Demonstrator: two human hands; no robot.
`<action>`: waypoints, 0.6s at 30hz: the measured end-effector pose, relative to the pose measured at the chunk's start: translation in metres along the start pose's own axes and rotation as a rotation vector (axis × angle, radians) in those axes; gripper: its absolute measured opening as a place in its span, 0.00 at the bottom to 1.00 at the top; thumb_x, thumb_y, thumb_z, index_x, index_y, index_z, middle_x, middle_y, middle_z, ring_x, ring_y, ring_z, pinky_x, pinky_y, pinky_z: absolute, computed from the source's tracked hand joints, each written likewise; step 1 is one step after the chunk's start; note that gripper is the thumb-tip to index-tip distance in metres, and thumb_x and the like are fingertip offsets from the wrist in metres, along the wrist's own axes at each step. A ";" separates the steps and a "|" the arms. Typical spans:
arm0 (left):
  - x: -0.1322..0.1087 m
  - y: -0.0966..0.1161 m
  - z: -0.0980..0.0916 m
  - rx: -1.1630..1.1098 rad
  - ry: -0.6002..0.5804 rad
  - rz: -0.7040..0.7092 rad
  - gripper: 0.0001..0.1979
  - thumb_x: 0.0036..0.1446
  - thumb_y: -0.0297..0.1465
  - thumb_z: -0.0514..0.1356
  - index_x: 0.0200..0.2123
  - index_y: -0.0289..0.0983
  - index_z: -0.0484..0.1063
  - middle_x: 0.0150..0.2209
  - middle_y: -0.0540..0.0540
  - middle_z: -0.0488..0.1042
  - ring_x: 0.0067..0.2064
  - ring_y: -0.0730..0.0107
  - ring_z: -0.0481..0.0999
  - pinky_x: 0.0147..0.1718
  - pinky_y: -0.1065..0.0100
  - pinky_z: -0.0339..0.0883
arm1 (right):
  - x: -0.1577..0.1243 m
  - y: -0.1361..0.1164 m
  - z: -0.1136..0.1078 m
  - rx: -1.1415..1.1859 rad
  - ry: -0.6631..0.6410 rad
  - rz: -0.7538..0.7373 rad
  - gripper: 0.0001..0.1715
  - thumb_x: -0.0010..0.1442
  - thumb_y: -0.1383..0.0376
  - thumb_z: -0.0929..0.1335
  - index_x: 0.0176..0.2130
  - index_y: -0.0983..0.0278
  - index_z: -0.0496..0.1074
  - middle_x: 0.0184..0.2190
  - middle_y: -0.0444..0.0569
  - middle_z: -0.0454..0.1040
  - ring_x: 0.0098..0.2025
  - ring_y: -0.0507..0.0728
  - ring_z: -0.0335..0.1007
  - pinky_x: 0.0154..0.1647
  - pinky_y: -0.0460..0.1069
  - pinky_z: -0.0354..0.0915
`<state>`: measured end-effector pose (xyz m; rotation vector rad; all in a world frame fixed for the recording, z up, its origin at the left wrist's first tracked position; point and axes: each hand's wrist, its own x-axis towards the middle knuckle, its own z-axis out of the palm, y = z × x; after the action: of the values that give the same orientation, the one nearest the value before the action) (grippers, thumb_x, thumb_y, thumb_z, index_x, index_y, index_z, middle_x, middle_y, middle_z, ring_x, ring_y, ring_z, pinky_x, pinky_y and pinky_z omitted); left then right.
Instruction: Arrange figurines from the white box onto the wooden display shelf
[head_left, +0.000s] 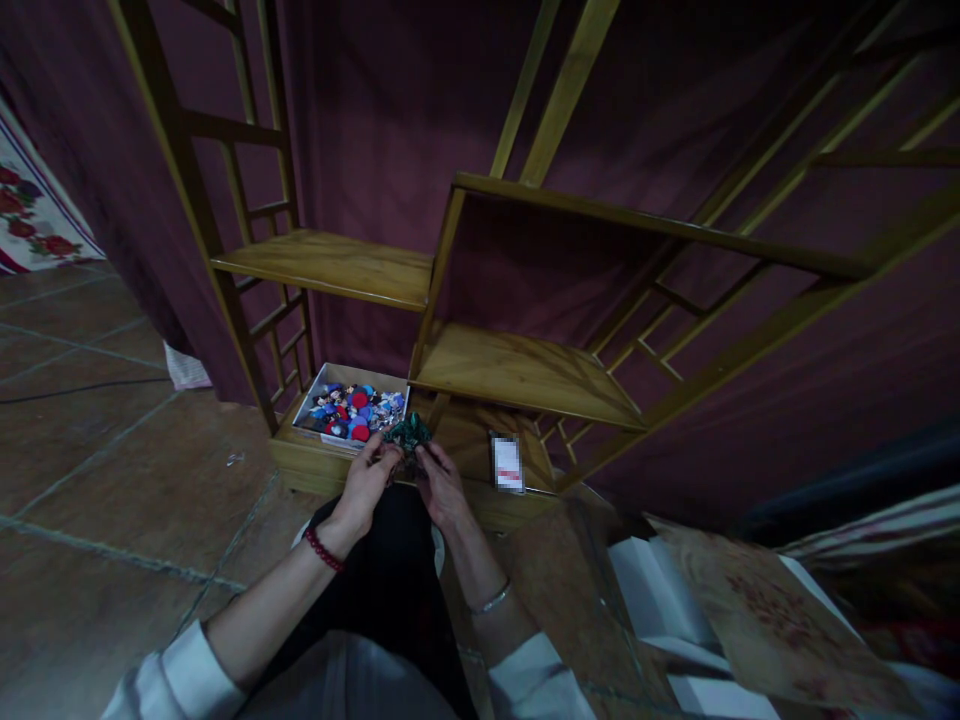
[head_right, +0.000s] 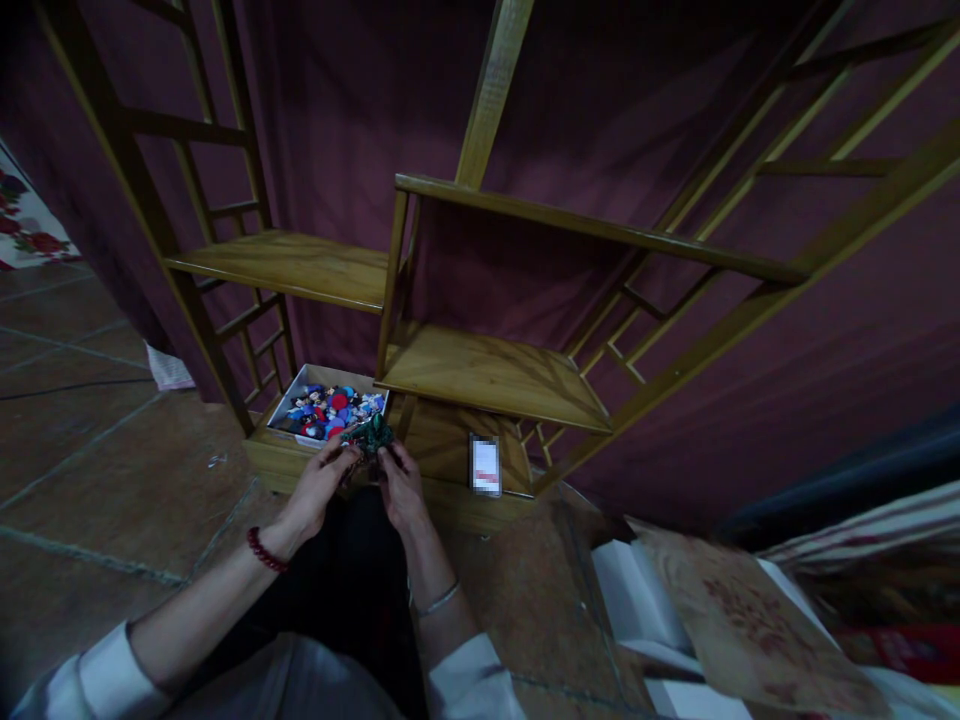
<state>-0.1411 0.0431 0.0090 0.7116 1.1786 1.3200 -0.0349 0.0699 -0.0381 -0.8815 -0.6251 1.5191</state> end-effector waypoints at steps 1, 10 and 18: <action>-0.001 0.002 0.001 -0.013 0.000 0.004 0.24 0.43 0.32 0.61 0.47 0.38 0.67 0.31 0.50 0.72 0.31 0.77 0.69 0.26 0.77 0.59 | 0.000 -0.001 0.000 0.001 0.016 0.000 0.15 0.39 0.64 0.73 0.32 0.63 0.72 0.29 0.42 0.75 0.29 0.50 0.69 0.28 0.43 0.63; -0.005 0.008 0.006 -0.023 -0.024 0.011 0.25 0.41 0.33 0.62 0.47 0.38 0.68 0.36 0.47 0.73 0.35 0.72 0.70 0.31 0.74 0.61 | -0.003 -0.008 0.000 -0.032 0.117 -0.004 0.16 0.39 0.63 0.73 0.32 0.63 0.72 0.28 0.43 0.75 0.28 0.51 0.69 0.27 0.45 0.64; -0.007 0.006 0.009 0.125 -0.041 -0.030 0.21 0.41 0.36 0.61 0.41 0.37 0.71 0.38 0.45 0.72 0.36 0.69 0.69 0.23 0.75 0.58 | -0.008 -0.016 -0.002 -0.030 0.155 -0.019 0.15 0.39 0.62 0.73 0.31 0.63 0.71 0.27 0.42 0.75 0.28 0.50 0.69 0.26 0.44 0.63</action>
<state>-0.1337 0.0399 0.0194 0.8043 1.2428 1.2090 -0.0245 0.0646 -0.0249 -1.0038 -0.5423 1.4124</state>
